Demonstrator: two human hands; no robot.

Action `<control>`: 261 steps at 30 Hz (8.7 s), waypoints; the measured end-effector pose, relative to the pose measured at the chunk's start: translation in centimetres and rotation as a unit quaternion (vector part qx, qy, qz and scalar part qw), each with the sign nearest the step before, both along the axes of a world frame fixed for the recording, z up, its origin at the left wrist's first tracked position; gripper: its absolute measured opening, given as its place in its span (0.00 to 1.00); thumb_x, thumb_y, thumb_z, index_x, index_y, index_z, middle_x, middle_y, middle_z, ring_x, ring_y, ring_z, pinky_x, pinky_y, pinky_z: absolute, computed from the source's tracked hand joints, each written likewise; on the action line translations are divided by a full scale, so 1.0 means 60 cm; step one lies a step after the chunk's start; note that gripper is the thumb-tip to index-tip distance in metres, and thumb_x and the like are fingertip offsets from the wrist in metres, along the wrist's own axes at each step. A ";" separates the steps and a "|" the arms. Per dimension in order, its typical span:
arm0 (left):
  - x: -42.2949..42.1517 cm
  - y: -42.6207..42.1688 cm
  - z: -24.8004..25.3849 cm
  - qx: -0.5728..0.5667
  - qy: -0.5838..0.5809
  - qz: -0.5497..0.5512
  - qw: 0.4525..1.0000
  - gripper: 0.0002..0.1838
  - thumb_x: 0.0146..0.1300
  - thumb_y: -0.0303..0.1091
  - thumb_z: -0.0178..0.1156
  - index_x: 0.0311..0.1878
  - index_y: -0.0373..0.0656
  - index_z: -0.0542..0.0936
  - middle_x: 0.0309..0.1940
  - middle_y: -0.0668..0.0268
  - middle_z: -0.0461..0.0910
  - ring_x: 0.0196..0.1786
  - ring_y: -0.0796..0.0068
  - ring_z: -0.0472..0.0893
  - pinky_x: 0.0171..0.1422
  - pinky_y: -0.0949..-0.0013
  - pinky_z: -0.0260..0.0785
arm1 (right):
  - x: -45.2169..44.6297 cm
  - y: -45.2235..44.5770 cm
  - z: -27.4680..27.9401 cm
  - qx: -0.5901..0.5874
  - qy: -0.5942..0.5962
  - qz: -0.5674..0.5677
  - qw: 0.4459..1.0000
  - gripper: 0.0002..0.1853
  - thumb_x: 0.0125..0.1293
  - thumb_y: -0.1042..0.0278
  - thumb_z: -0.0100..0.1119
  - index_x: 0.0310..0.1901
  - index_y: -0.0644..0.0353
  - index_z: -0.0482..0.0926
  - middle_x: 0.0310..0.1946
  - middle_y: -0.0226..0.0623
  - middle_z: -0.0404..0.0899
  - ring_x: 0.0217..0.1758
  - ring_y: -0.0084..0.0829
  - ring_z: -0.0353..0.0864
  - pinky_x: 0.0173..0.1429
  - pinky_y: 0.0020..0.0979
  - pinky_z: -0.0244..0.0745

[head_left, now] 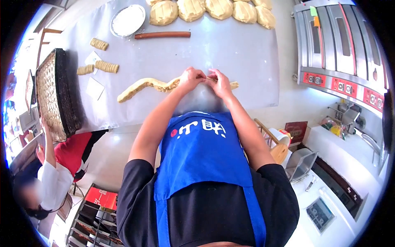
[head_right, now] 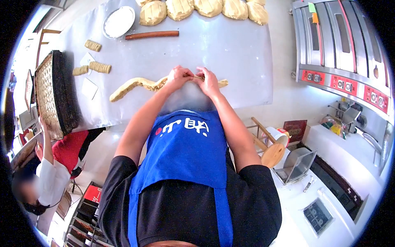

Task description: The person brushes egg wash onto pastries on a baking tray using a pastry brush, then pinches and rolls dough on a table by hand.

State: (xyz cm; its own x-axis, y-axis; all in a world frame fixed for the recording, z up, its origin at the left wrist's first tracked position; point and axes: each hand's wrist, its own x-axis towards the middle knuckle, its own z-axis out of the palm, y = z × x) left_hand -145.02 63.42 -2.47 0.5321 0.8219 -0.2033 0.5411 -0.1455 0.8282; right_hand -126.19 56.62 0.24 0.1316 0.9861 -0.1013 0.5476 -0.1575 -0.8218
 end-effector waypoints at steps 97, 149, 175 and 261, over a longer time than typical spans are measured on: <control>-0.188 -0.115 0.040 0.266 0.120 0.118 0.949 0.49 0.59 0.47 0.79 0.80 0.40 0.68 0.78 0.47 0.70 0.82 0.45 0.67 0.89 0.38 0.50 | -0.116 0.046 -0.022 -0.017 -0.125 0.205 0.971 0.23 0.59 0.60 0.79 0.57 0.53 0.91 0.48 0.40 0.90 0.53 0.44 0.85 0.62 0.43 0.79; -0.179 -0.025 0.039 0.031 0.052 0.143 0.988 0.10 0.57 0.35 0.78 0.41 0.48 0.91 0.35 0.64 0.90 0.50 0.58 0.84 0.68 0.49 0.70 | -0.173 0.055 -0.026 0.042 -0.042 0.148 0.987 0.10 0.59 0.64 0.79 0.42 0.54 0.95 0.40 0.36 0.90 0.48 0.43 0.86 0.57 0.42 0.81; -0.197 0.015 -0.006 0.152 0.048 -0.058 0.986 0.18 0.64 0.47 0.74 0.53 0.50 0.92 0.45 0.67 0.92 0.57 0.62 0.82 0.71 0.52 0.66 | -0.164 0.031 0.012 -0.035 -0.045 -0.004 0.998 0.09 0.64 0.67 0.74 0.44 0.55 0.94 0.38 0.42 0.92 0.45 0.43 0.89 0.56 0.43 0.82; -0.361 -0.086 0.021 0.266 0.172 0.132 0.939 0.47 0.62 0.50 0.77 0.80 0.41 0.70 0.78 0.47 0.70 0.83 0.46 0.66 0.88 0.39 0.51 | -0.267 0.046 -0.023 0.072 -0.136 0.133 0.979 0.22 0.56 0.61 0.83 0.53 0.56 0.92 0.51 0.39 0.87 0.53 0.44 0.85 0.61 0.45 0.78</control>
State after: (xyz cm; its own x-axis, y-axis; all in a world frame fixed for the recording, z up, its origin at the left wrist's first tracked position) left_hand -166.66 58.26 -1.19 0.2743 0.9496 0.1515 0.8387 -0.3133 0.4454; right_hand -142.21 59.37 -1.15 -0.1297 0.9906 0.0444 0.7553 0.1277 -0.6428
